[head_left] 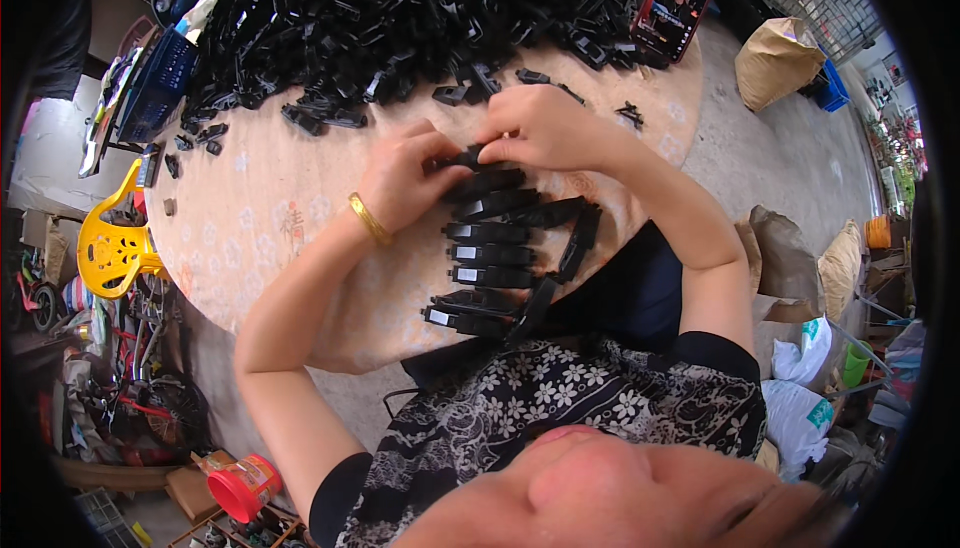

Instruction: The person assembles plastic components by hand, snapping smaller black plastic pieces into larger bases and stacking the assembled units on the table.

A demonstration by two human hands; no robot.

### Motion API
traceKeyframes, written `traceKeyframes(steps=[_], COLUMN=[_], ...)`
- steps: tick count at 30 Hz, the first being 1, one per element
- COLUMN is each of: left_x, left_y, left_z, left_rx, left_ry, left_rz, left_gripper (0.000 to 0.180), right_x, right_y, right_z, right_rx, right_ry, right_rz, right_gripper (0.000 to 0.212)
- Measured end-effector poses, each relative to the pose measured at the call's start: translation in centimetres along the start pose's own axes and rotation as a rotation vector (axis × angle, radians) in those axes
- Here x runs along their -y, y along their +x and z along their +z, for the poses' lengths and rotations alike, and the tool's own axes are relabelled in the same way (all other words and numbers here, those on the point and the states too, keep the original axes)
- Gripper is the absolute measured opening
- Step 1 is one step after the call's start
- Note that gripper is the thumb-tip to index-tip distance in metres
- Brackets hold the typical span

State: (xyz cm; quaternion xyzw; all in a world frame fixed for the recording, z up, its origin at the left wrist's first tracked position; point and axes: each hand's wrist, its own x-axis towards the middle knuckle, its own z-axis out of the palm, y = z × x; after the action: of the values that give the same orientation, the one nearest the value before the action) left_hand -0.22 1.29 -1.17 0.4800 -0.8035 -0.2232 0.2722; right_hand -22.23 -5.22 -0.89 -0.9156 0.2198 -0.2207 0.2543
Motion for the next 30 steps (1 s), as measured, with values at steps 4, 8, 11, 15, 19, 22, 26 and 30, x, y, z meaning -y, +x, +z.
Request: traceKeyframes(steps=[4, 8, 11, 15, 19, 22, 26, 30], left_x=[-0.2, 0.1, 0.1, -0.4, 0.3, 0.3, 1.2, 0.8], left_y=[0.0, 0.0, -0.2, -0.3, -0.2, 0.1, -0.5, -0.5], left_z=[0.4, -0.1, 0.2, 0.2, 0.7, -0.3, -0.8, -1.1], left_rx=[0.025, 0.036, 0.037, -0.036, -0.226, -0.112, 0.084, -0.05], left_ry=[0.003, 0.058, 0.05, -0.071, -0.314, -0.701, -0.602, -0.06], left_rz=[0.15, 0.262, 0.224, 0.016, -0.056, -0.23, -0.262, -0.016], left_gripper=[0.013, 0.013, 0.012, 0.02, 0.035, 0.036, 0.033, 0.027], right_x=[-1.0, -2.5, -2.8, -3.2, -1.3, 1.1, 1.8, -0.5], right_y=[0.3, 1.0, 0.7, -0.3, -0.8, -0.5, 0.3, 2.0], right_z=[-0.3, 1.2, 0.9, -0.3, -2.6, -1.7, 0.5, 0.4], right_rx=[-0.33, -0.377, -0.4, -0.42, -0.496, -0.44, -0.264, -0.191], right_ry=[-0.243, -0.306, -0.411, -0.388, -0.248, -0.174, -0.303, -0.157], right_rz=[0.055, 0.079, 0.114, 0.209, 0.23, -0.169, -0.299, -0.189], right_gripper=[0.028, 0.032, 0.03, 0.03, 0.029, 0.029, 0.03, 0.032])
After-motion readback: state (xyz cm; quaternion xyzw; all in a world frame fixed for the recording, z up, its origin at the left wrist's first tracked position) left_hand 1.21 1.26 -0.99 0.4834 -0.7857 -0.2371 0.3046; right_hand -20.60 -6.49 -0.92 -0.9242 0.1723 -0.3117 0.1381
